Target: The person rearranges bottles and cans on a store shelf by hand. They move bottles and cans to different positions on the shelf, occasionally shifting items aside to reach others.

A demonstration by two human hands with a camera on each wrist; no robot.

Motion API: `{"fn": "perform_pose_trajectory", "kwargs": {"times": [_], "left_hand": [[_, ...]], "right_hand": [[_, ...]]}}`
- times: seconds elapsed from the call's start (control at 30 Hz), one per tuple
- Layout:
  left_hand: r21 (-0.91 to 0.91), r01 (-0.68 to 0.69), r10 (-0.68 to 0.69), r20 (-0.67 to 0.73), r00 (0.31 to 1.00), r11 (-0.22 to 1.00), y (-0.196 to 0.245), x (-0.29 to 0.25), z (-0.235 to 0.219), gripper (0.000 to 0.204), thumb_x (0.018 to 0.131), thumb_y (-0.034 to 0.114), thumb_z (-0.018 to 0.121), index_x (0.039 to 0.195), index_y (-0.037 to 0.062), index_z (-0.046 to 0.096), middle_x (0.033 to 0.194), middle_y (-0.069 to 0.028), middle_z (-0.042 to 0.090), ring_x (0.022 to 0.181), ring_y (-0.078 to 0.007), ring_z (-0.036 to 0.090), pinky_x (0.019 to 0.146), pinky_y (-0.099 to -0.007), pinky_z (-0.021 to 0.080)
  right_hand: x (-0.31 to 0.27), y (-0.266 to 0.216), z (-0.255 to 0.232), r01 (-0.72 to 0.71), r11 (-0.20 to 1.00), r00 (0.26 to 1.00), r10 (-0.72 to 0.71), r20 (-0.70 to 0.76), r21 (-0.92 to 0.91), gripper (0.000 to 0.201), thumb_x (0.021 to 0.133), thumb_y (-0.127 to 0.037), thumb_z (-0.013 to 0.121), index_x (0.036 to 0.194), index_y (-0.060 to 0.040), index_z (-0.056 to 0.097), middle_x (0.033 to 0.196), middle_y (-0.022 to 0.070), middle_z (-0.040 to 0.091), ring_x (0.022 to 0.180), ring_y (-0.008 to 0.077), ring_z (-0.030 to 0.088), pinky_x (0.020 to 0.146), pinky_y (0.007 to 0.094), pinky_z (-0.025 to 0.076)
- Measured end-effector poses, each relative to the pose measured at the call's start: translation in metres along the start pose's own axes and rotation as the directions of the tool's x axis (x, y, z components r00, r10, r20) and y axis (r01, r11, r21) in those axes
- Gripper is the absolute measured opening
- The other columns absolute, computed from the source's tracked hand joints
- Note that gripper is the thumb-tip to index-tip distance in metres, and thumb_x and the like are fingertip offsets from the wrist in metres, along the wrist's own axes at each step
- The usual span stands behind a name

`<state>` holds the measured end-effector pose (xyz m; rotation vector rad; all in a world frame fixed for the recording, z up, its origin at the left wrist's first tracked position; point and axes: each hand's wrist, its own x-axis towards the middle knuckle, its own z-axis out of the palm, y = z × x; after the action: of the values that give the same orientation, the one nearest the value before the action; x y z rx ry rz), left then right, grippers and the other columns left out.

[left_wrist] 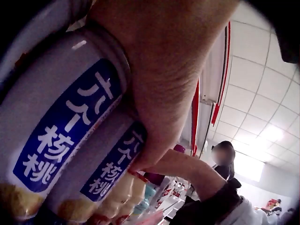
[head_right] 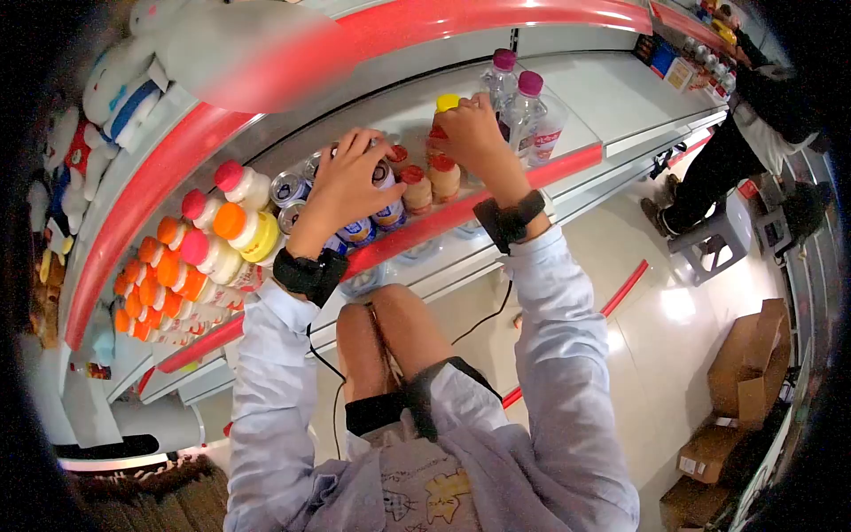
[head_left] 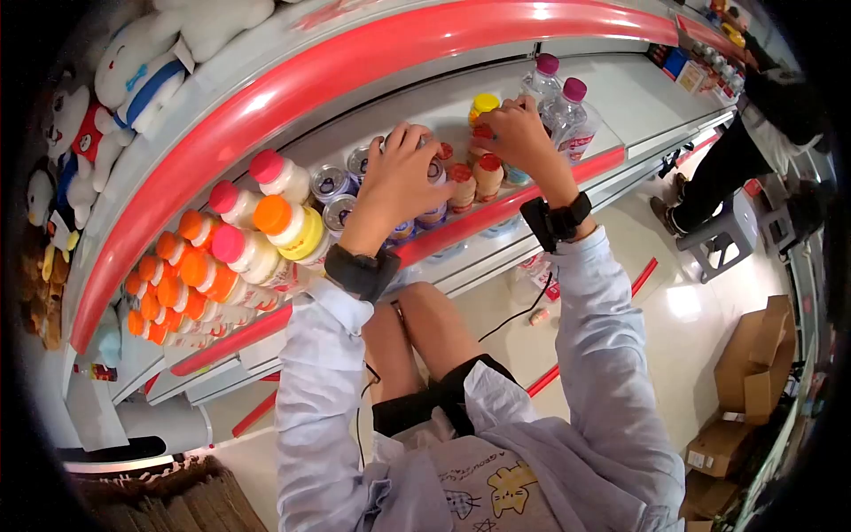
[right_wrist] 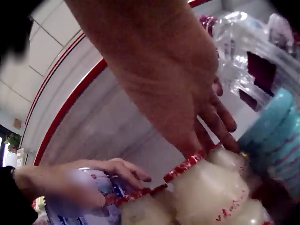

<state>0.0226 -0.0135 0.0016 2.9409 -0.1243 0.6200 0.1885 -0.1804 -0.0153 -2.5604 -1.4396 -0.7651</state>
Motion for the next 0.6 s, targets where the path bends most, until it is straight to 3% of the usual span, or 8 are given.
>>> {"fn": "perform_pose_trajectory", "kwargs": {"times": [0.2,0.4,0.5,0.6], "left_hand": [[-0.007,-0.022,0.021,-0.043,0.999,1.0,-0.002,-0.001,0.004,0.05,0.075,0.041,0.071,0.112,0.0076,0.062,0.127,-0.0083,0.052,0.127,-0.0278,0.043,0.101,-0.049,0.035],[-0.019,0.004,-0.004,-0.002,1.0,1.0,0.002,-0.001,-0.002,0.05,0.075,0.04,0.071,0.112,0.007,0.062,0.127,-0.009,0.052,0.127,-0.0274,0.042,0.1,-0.0485,0.035],[-0.023,0.0,0.0,-0.008,1.0,1.0,0.001,-0.001,-0.001,0.05,0.075,0.04,0.071,0.112,0.0072,0.062,0.127,-0.0093,0.052,0.127,-0.0273,0.042,0.101,-0.0485,0.034],[-0.014,-0.008,0.008,-0.035,0.999,1.0,-0.002,-0.002,0.004,0.05,0.076,0.041,0.071,0.112,0.0078,0.062,0.127,-0.0092,0.052,0.127,-0.0273,0.042,0.101,-0.0488,0.034]], "right_hand": [[0.006,-0.009,0.004,0.078,0.988,0.997,-0.079,0.006,0.132,0.03,0.077,-0.043,0.072,0.089,-0.016,0.074,0.081,0.0082,0.068,0.088,0.0268,0.063,0.091,0.0397,0.036],[0.009,-0.015,-0.002,0.008,0.996,0.996,-0.016,0.089,0.091,0.031,0.079,-0.04,0.072,0.095,-0.0137,0.073,0.088,0.0109,0.07,0.089,0.028,0.063,0.089,0.0388,0.037],[-0.006,-0.004,-0.015,-0.001,0.926,0.998,0.027,-0.065,0.378,0.028,0.082,-0.03,0.071,0.101,-0.0094,0.07,0.096,0.0132,0.069,0.092,0.0316,0.063,0.086,0.0407,0.043],[-0.024,0.005,-0.034,-0.023,0.892,0.979,0.111,-0.17,0.451,0.026,0.083,-0.019,0.068,0.104,-0.0045,0.066,0.097,0.015,0.069,0.09,0.0366,0.064,0.084,0.0471,0.049]]}}
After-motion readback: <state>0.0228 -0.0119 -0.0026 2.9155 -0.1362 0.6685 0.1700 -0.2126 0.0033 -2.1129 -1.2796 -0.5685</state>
